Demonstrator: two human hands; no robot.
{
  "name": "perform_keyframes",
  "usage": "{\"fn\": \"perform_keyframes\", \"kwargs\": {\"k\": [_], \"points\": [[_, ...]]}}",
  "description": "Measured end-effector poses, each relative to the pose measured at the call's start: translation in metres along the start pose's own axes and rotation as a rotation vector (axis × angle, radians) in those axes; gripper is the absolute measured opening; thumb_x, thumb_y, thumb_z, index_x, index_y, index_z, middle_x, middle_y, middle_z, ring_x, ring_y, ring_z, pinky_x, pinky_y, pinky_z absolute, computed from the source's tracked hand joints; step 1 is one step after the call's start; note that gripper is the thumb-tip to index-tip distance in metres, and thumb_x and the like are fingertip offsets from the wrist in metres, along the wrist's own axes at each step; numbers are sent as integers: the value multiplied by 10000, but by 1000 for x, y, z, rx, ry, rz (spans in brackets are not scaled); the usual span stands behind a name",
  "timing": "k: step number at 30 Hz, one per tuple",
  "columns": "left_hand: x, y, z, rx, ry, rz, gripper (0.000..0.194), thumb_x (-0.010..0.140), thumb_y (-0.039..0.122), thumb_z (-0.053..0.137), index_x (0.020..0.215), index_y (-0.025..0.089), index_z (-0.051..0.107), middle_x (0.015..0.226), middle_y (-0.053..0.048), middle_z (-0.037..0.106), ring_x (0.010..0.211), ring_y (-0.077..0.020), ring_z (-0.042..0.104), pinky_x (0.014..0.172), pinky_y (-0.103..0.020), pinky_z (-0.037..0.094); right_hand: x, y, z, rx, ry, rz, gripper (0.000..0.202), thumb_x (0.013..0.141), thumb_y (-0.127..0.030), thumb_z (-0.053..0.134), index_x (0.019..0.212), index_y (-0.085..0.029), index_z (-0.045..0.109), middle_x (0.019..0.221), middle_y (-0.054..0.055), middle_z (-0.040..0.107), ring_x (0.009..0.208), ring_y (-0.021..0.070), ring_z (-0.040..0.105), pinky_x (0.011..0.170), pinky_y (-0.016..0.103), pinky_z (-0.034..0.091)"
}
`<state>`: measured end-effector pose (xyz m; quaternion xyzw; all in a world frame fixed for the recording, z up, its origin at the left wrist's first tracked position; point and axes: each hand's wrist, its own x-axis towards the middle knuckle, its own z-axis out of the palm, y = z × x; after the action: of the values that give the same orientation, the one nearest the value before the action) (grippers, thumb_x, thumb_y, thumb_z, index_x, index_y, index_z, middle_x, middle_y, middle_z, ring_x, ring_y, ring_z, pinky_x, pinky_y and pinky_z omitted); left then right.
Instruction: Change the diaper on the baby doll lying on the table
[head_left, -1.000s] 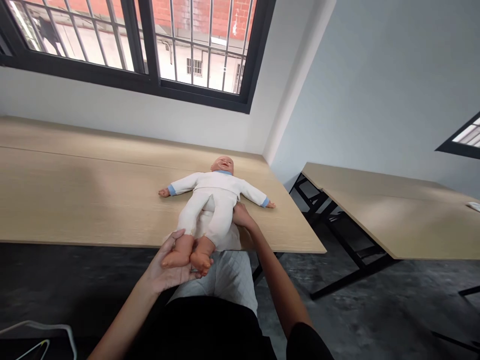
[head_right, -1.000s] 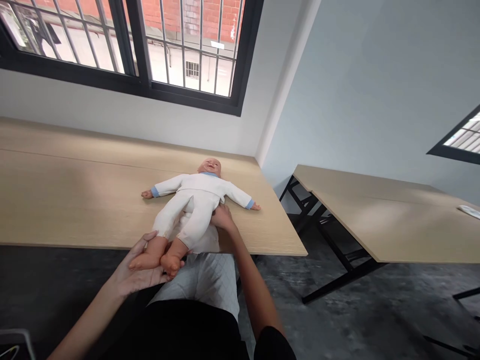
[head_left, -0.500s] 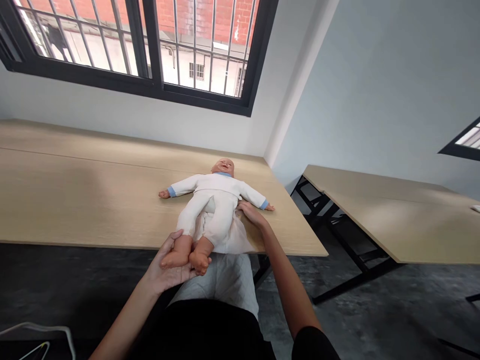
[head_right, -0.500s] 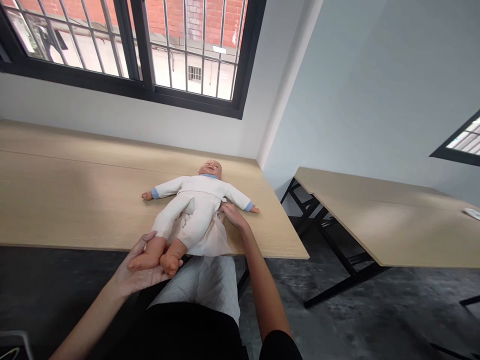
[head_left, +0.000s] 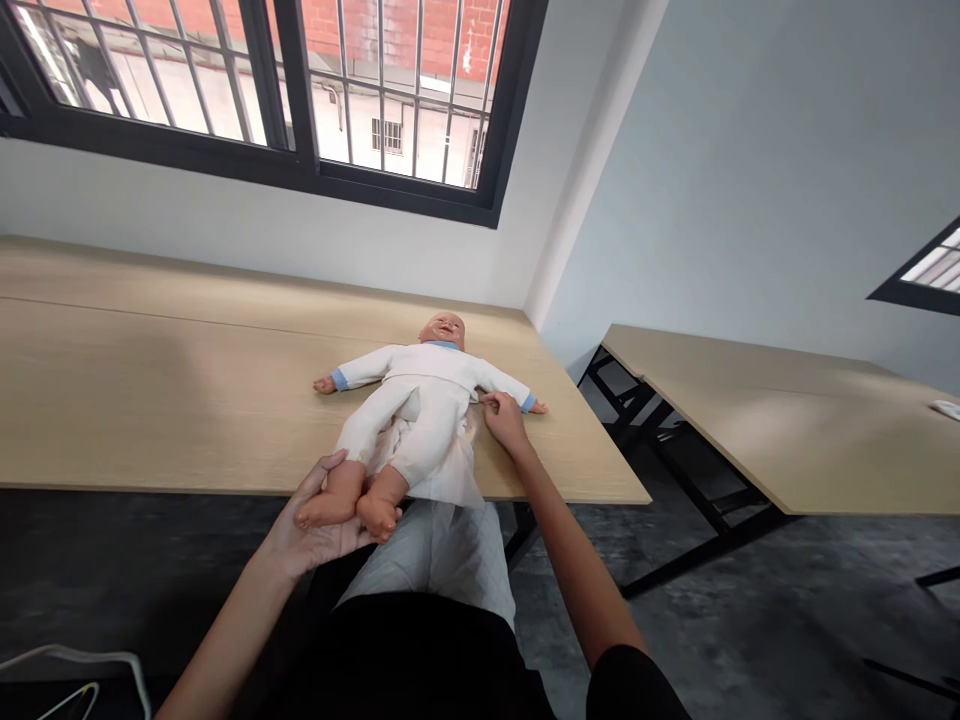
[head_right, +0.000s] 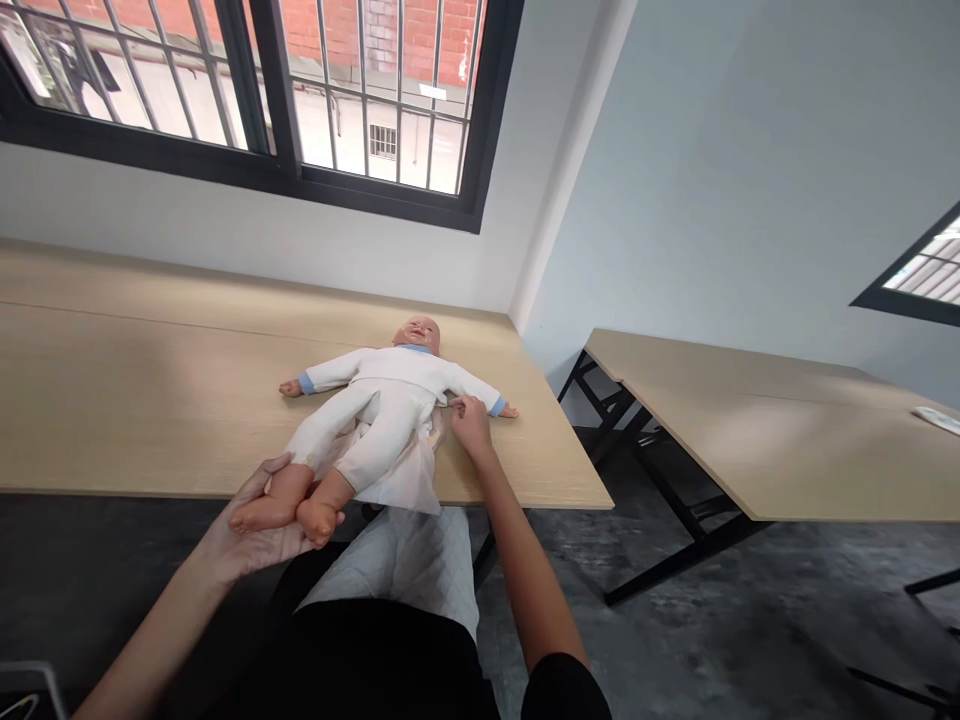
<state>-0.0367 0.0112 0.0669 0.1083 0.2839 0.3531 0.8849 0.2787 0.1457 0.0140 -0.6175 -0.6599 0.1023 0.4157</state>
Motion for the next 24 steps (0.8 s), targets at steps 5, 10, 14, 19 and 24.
{"fn": "perform_keyframes", "kwargs": {"k": [5, 10, 14, 19, 24], "points": [[0, -1, 0, 1, -20, 11, 264, 876, 357, 579, 945, 114, 657, 970, -183, 740, 887, -350, 709, 759, -466, 549, -3, -9, 7, 23, -100, -53, 297, 748, -234, 699, 1038, -179, 666, 1028, 74, 706, 1028, 254, 624, 973, 400, 453], [0, 0, -2, -20, -19, 0, 283, 881, 353, 575, 999, 106, 643, 958, -190, 745, 898, -361, 707, 763, -465, 547, -6, -7, 5, 0, -75, -19, 318, 793, -183, 568, 1105, -193, 632, 792, 6, 668, 791, 204, 618, 792, 321, 474], [1, 2, -3, -1, 23, 6, 285, 883, 347, 573, 1015, 99, 623, 950, -195, 745, 890, -358, 711, 764, -463, 548, -7, -4, -2, -104, 41, 67, 250, 775, -135, 542, 1010, -187, 610, 689, -7, 607, 739, 201, 598, 721, 289, 430], [2, 2, -2, 4, 89, 39, 276, 892, 326, 561, 1069, 117, 589, 954, -172, 745, 917, -357, 717, 816, -486, 546, -6, -8, -3, -154, 82, 124, 115, 810, -158, 534, 898, -196, 598, 686, -2, 607, 738, 200, 599, 715, 291, 416], [3, 2, -2, 17, 71, 30, 311, 886, 329, 566, 1111, 116, 569, 996, -191, 740, 919, -361, 719, 786, -473, 554, -4, -12, 3, -189, -6, 9, 141, 831, -317, 637, 887, -188, 652, 891, 61, 694, 921, 236, 616, 846, 325, 432]]}}
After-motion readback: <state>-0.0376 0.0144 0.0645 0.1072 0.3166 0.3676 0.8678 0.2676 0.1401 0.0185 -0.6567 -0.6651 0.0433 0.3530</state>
